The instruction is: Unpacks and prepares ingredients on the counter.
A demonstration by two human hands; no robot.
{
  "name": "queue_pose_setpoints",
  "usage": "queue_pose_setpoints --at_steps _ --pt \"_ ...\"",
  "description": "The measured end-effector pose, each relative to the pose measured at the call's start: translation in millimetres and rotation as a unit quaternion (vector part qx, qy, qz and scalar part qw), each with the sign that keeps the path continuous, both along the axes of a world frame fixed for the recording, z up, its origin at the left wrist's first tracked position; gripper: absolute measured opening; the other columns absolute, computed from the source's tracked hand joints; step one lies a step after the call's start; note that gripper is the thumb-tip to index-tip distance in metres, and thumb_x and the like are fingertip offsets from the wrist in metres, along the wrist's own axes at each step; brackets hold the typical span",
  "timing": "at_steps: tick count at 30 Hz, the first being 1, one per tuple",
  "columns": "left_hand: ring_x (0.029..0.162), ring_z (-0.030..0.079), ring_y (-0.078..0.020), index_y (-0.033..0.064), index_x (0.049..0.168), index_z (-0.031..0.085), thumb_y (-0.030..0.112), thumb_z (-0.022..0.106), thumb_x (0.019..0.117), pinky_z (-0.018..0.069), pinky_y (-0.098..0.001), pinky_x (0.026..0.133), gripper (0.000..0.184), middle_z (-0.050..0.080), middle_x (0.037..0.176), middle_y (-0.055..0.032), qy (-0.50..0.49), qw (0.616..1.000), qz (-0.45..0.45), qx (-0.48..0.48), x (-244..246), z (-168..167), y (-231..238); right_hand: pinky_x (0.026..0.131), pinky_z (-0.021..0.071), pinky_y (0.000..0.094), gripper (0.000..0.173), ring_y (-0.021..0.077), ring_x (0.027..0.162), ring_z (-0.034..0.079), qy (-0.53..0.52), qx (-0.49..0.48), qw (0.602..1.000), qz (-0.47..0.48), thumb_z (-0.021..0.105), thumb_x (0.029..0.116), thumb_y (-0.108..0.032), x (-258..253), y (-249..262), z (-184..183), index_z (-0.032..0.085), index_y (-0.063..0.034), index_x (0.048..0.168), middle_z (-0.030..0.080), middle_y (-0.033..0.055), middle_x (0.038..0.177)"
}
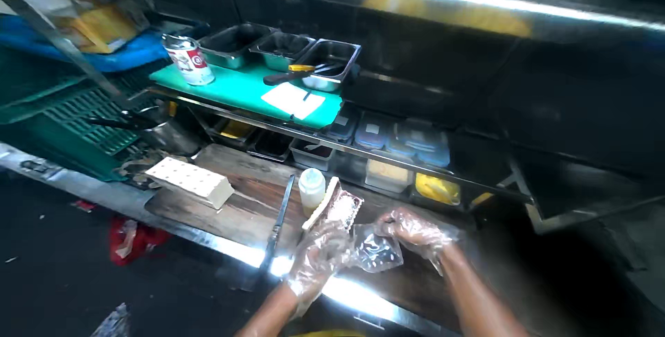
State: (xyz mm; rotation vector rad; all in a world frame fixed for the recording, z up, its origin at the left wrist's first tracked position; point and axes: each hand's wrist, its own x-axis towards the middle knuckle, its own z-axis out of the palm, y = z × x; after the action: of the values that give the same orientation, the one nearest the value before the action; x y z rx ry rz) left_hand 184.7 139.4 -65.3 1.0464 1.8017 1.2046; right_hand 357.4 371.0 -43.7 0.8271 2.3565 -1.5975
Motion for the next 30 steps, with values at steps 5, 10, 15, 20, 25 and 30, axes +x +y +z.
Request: queue_pose_setpoints --at_steps 5,10,15,20,25,30 --pt "0.087 0.072 -0.0142 -0.0048 0.11 0.067 0.008 0.067 0.0953 0.0623 -0.032 0.082 0.019 0.073 0.096 -0.0086 -0.13 0.972 0.194 0.024 10.3 9.4 -11.2 0.069 0.0572 0.0326 0.043 0.0169 0.083 0.068 0.2 -0.319 0.892 -0.252 0.038 0.1105 -0.033 13.5 -29.8 -32.2 0.065 -0.0048 0.128 0.071 0.0092 0.102" --pt "0.081 0.073 -0.0314 -0.0054 0.121 0.056 0.001 0.055 0.1029 0.0645 -0.0464 0.069 0.019 0.071 0.1 -0.0203 -0.379 0.842 0.377 0.076 28.7 3.6 -11.0 0.086 0.0594 0.0454 0.06 0.0301 0.112 0.067 0.329 -0.423 0.79 -0.298 0.056 0.091 -0.01 14.0 -69.4 -54.2 0.045 -0.0038 0.15 0.063 0.019 0.135" --pt "0.088 0.073 -0.0337 -0.0024 0.126 0.051 0.004 0.05 0.1056 0.0638 -0.0485 0.073 0.021 0.068 0.106 -0.0215 -0.479 0.775 0.401 0.098 40.1 -1.6 -3.7 0.078 0.0623 0.0363 0.047 0.0231 0.091 0.071 0.299 -0.24 0.843 -0.377 0.07 0.0908 0.004 -18.1 -80.2 -57.0 0.059 0.0052 0.136 0.069 0.019 0.12" --pt "0.092 0.073 -0.0364 -0.0008 0.135 0.051 0.01 0.048 0.1079 0.0634 -0.049 0.075 0.029 0.068 0.114 -0.0241 -0.503 0.767 0.394 0.06 36.5 -10.7 -2.4 0.066 0.0614 0.0271 0.016 0.012 0.07 0.07 0.251 -0.041 0.891 -0.376 0.071 0.0923 -0.003 -35.6 -68.7 -46.3 0.074 0.0044 0.106 0.075 0.0098 0.085" --pt "0.087 0.074 -0.0347 -0.0016 0.133 0.054 0.015 0.049 0.1083 0.0632 -0.046 0.073 0.03 0.071 0.107 -0.0235 -0.495 0.772 0.399 0.01 30.6 -2.9 0.6 0.074 0.062 0.0312 0.015 0.0119 0.075 0.072 0.171 0.081 0.929 -0.318 0.067 0.0965 -0.011 -50.6 -43.0 -45.9 0.078 -0.0035 0.103 0.076 0.007 0.086" --pt "0.086 0.074 -0.0335 -0.0016 0.131 0.056 0.018 0.049 0.1085 0.063 -0.0448 0.071 0.03 0.072 0.105 -0.022 -0.524 0.763 0.377 -0.019 24.6 3.2 -7.2 0.079 0.059 0.0351 0.025 0.0146 0.08 0.07 0.064 0.101 0.961 -0.25 0.056 0.1035 -0.019 -64.5 -41.0 -29.2 0.075 -0.0053 0.111 0.074 0.0077 0.092"
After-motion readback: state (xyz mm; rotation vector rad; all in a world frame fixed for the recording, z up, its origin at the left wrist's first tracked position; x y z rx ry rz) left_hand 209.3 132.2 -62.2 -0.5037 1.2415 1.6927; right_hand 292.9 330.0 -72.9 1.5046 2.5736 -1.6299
